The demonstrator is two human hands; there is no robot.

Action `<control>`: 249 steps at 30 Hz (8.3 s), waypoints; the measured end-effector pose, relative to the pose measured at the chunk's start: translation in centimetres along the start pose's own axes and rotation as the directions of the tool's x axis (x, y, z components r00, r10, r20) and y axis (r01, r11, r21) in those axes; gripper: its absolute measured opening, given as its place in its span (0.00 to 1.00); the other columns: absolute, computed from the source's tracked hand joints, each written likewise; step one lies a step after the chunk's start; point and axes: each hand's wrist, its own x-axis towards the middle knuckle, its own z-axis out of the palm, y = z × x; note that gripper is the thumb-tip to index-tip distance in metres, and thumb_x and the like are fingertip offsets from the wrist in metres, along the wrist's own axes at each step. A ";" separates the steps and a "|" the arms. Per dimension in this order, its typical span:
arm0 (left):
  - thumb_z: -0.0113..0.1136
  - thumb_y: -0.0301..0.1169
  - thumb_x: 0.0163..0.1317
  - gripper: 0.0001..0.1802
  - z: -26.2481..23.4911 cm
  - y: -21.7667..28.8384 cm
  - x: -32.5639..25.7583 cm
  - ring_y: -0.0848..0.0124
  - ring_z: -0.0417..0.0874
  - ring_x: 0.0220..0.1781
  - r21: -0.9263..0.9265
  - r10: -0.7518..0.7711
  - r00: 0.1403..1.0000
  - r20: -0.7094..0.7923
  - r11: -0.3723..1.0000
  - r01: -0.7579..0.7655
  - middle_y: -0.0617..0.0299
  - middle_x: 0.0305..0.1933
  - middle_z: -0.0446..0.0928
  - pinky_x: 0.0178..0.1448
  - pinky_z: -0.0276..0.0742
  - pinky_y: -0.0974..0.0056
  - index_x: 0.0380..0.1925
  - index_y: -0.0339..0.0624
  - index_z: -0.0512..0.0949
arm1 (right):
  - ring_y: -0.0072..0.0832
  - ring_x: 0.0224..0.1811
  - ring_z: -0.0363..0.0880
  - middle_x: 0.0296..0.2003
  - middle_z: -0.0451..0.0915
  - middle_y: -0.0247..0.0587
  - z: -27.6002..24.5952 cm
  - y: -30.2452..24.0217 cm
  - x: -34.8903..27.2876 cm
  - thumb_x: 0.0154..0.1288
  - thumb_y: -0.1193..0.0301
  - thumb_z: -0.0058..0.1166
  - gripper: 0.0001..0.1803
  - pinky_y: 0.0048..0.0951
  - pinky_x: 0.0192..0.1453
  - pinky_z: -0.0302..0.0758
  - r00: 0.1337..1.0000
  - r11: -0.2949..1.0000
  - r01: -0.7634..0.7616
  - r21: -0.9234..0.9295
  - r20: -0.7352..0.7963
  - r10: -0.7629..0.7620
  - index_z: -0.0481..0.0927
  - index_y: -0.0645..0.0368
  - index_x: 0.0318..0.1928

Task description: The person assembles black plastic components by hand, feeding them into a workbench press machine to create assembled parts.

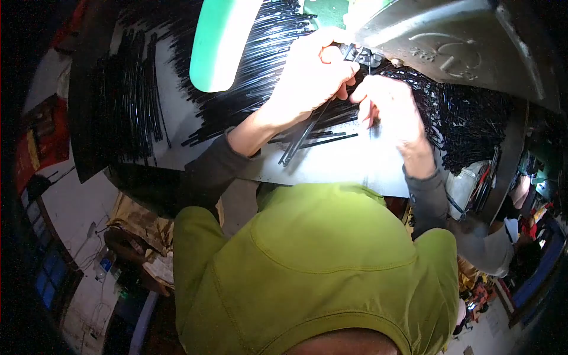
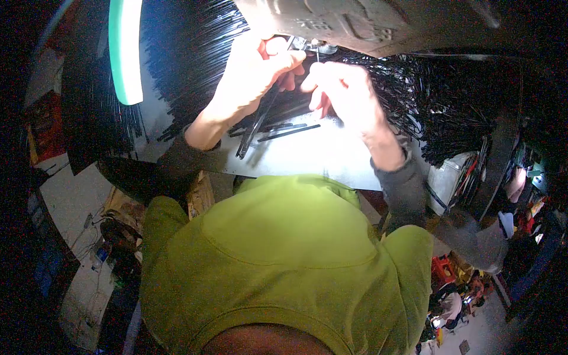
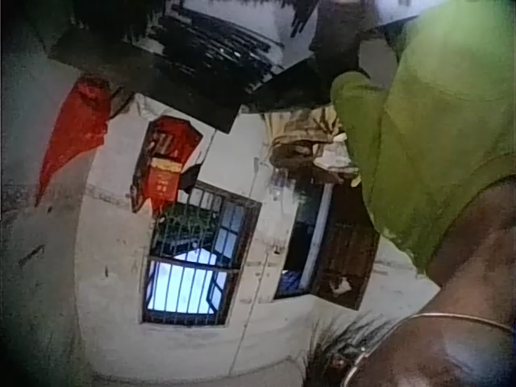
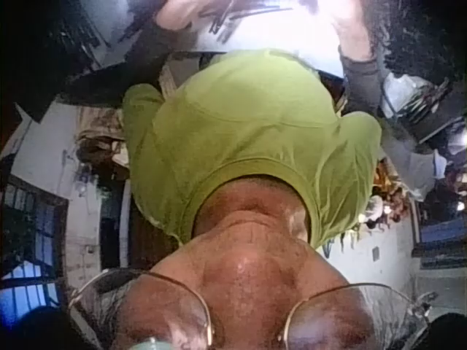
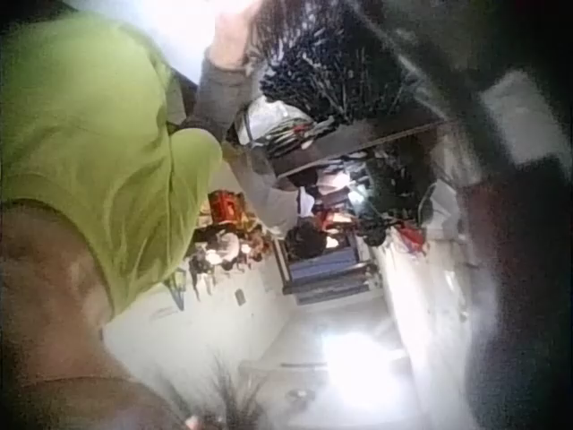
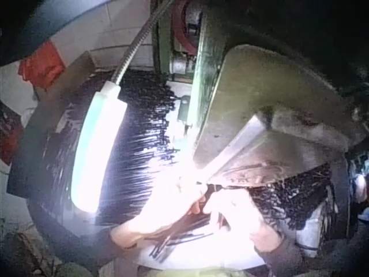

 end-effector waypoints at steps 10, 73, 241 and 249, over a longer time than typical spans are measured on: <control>0.57 0.19 0.54 0.07 0.9 -0.5 -0.2 0.77 0.76 0.18 -0.150 0.023 0.997 -0.076 0.988 -0.034 0.59 0.21 0.76 0.22 0.74 0.74 0.32 0.33 0.69 | 0.22 0.18 0.77 0.19 0.78 0.41 2.6 1.2 -1.8 0.68 0.67 0.46 0.16 0.21 0.23 0.76 0.995 0.983 -0.099 0.155 0.031 0.096 0.78 0.69 0.31; 0.60 0.32 0.58 0.17 -16.9 8.1 -7.8 0.62 0.79 0.45 0.921 0.645 0.696 -0.317 0.033 0.388 0.51 0.40 0.78 0.52 0.72 0.56 0.45 0.35 0.73 | 0.21 0.21 0.74 0.28 0.76 0.39 -3.0 1.6 -5.5 0.50 0.77 0.60 0.09 0.22 0.26 0.71 0.858 0.616 0.092 -0.782 -0.252 -0.448 0.80 0.63 0.35; 0.62 0.18 0.51 0.18 -7.2 2.1 -1.3 0.68 0.68 0.24 0.926 0.684 0.693 0.229 0.066 -0.371 0.63 0.27 0.76 0.32 0.67 0.65 0.43 0.46 0.81 | 0.24 0.34 0.81 0.31 0.80 0.39 0.6 4.3 -8.2 0.58 0.85 0.52 0.14 0.23 0.38 0.78 0.853 0.988 0.148 -0.043 -0.499 -0.150 0.75 0.65 0.46; 0.59 0.18 0.46 0.20 -3.7 1.6 -2.9 0.63 0.72 0.25 0.886 0.564 0.760 0.324 0.102 -0.453 0.59 0.22 0.68 0.29 0.71 0.64 0.43 0.40 0.77 | 0.37 0.24 0.76 0.28 0.76 0.39 0.2 2.3 -7.2 0.49 0.78 0.57 0.06 0.29 0.27 0.72 0.833 0.340 0.343 -0.876 0.115 -0.541 0.78 0.61 0.31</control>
